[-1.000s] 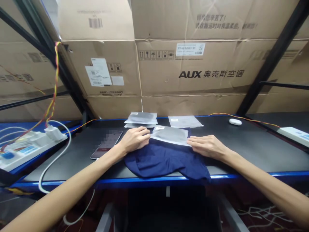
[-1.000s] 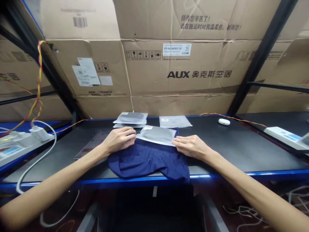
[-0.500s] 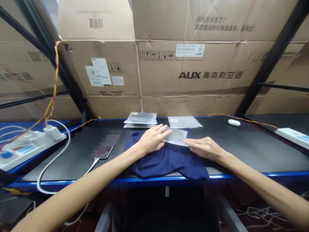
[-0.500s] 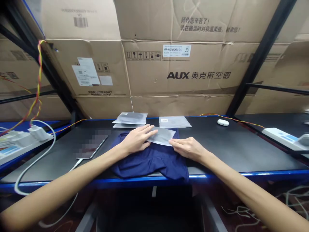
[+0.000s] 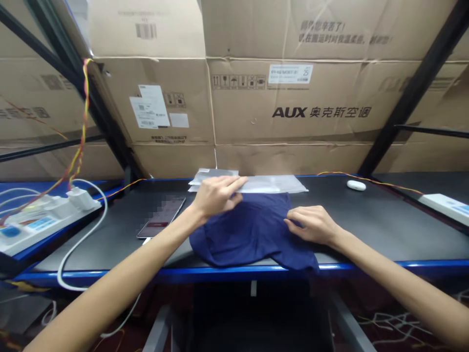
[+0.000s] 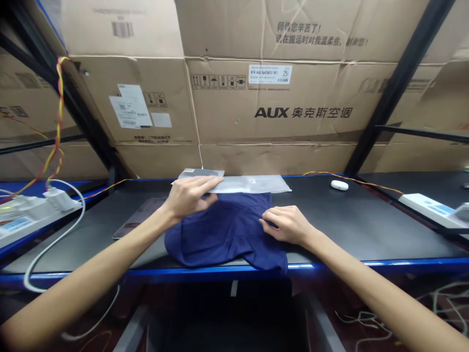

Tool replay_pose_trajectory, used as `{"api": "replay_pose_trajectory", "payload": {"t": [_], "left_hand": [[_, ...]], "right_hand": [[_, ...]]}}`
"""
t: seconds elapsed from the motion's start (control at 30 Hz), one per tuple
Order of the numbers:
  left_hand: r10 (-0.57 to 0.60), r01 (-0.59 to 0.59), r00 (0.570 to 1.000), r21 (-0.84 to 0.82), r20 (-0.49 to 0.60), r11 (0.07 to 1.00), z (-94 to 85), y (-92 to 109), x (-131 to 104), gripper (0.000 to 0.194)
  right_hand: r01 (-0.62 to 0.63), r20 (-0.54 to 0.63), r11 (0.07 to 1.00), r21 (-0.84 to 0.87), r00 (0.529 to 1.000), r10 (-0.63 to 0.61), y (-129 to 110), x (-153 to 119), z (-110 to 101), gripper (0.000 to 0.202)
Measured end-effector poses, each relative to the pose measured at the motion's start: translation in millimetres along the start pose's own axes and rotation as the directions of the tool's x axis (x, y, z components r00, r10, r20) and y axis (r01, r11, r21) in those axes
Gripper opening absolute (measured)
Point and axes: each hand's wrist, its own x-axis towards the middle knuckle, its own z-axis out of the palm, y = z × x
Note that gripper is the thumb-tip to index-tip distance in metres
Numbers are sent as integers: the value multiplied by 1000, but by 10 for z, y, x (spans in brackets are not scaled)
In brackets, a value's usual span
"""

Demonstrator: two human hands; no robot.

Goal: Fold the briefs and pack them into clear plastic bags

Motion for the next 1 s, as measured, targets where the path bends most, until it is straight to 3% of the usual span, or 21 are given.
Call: {"api": "replay_pose_trajectory", "payload": {"t": [0.1, 0.23, 0.4, 0.63, 0.77, 0.83, 0.9, 1.0], "left_hand": [[-203, 203, 979, 50, -8, 978, 52, -316, 56, 41], [-414, 394, 903, 160, 118, 905, 272, -709, 33, 43], [-396, 370, 878, 145, 268, 918, 465, -884, -106, 46], [-394, 386, 857, 93, 331, 918, 450, -891, -136, 57], [-363, 360, 898, 62, 248, 931, 403, -795, -153, 55], [-283, 297, 938, -44, 202, 954, 357, -673, -188, 49], [-153, 203, 958, -196, 243, 959, 303, -515, -243, 44], [19, 155, 899, -359, 438, 920, 250, -283, -350, 49]], "right_hand": [[20, 100, 995, 97, 995, -30, -20, 27, 33, 16], [-13, 156, 982, 187, 988, -16, -9, 33, 63, 18], [-60, 183, 970, 235, 983, 16, 24, 17, 80, 19], [-108, 210, 953, 284, 976, 48, 26, 27, 68, 20], [-170, 222, 927, 334, 970, 98, 55, 55, 75, 22], [-222, 253, 914, 339, 958, 138, 77, 90, 88, 26], [-287, 325, 901, 325, 929, 178, 88, 143, 103, 35], [-372, 491, 878, 302, 850, 191, 61, 245, 125, 52]]}}
